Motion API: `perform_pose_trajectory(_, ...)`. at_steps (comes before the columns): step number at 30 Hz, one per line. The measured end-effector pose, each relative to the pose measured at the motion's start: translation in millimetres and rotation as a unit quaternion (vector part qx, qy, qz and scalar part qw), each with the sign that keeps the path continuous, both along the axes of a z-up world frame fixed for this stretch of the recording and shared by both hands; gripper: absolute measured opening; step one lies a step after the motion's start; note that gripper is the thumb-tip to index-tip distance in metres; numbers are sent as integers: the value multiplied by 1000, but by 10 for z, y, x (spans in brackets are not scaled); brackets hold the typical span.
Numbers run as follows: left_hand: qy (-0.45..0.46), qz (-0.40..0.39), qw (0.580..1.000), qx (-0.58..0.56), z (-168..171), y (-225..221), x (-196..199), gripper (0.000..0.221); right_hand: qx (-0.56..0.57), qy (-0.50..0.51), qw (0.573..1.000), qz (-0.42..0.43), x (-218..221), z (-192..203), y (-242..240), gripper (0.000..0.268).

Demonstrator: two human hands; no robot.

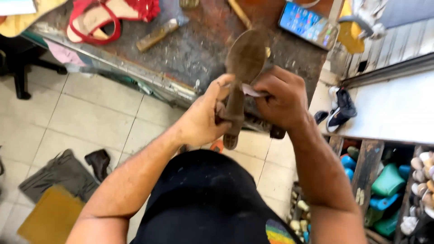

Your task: Sanding and scraping a shoe sole at a repair bench

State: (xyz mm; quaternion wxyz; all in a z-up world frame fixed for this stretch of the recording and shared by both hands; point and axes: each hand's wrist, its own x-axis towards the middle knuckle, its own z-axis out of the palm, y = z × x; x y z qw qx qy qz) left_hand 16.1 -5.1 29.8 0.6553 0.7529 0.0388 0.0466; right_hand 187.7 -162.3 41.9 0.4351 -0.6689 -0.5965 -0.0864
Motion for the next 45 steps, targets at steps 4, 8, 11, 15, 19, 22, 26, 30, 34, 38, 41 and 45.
perform_pose_trajectory(4,70,3,997,-29,-335,-35,40,105,-25,76,997,1,-257,-52,-67,15)
perform_pose_trajectory(8,54,62,993,85,-217,222,545,98,29,25,990,-134,432,-308,-169,17)
perform_pose_trajectory(11,72,86,972,205,-720,357,818,82,38,113,982,-149,248,-321,-56,21)
perform_pose_trajectory(15,-54,197,859,469,-753,278,816,8,-42,167,968,-180,274,-466,86,24)
perform_pose_trajectory(19,63,127,860,490,-499,523,883,41,-173,246,940,-158,271,-536,378,13)
perform_pose_trajectory(22,218,22,829,514,-379,604,874,68,-253,216,929,-163,330,-594,606,15)
perform_pose_trajectory(26,226,-13,822,523,-346,640,779,84,-273,177,937,-127,251,-544,624,12)
perform_pose_trajectory(30,255,-38,828,498,-291,676,782,96,-249,115,958,-81,439,-733,695,27)
perform_pose_trajectory(34,274,-53,821,499,-259,720,804,105,-216,122,965,-80,428,-666,738,23)
perform_pose_trajectory(38,268,-47,836,476,-265,708,779,113,-264,181,947,-44,410,-614,767,19)
perform_pose_trajectory(41,266,-39,838,475,-274,727,805,118,-266,199,943,-28,279,-509,783,20)
perform_pose_trajectory(45,286,-57,829,477,-252,726,811,119,-266,176,947,-25,399,-612,816,17)
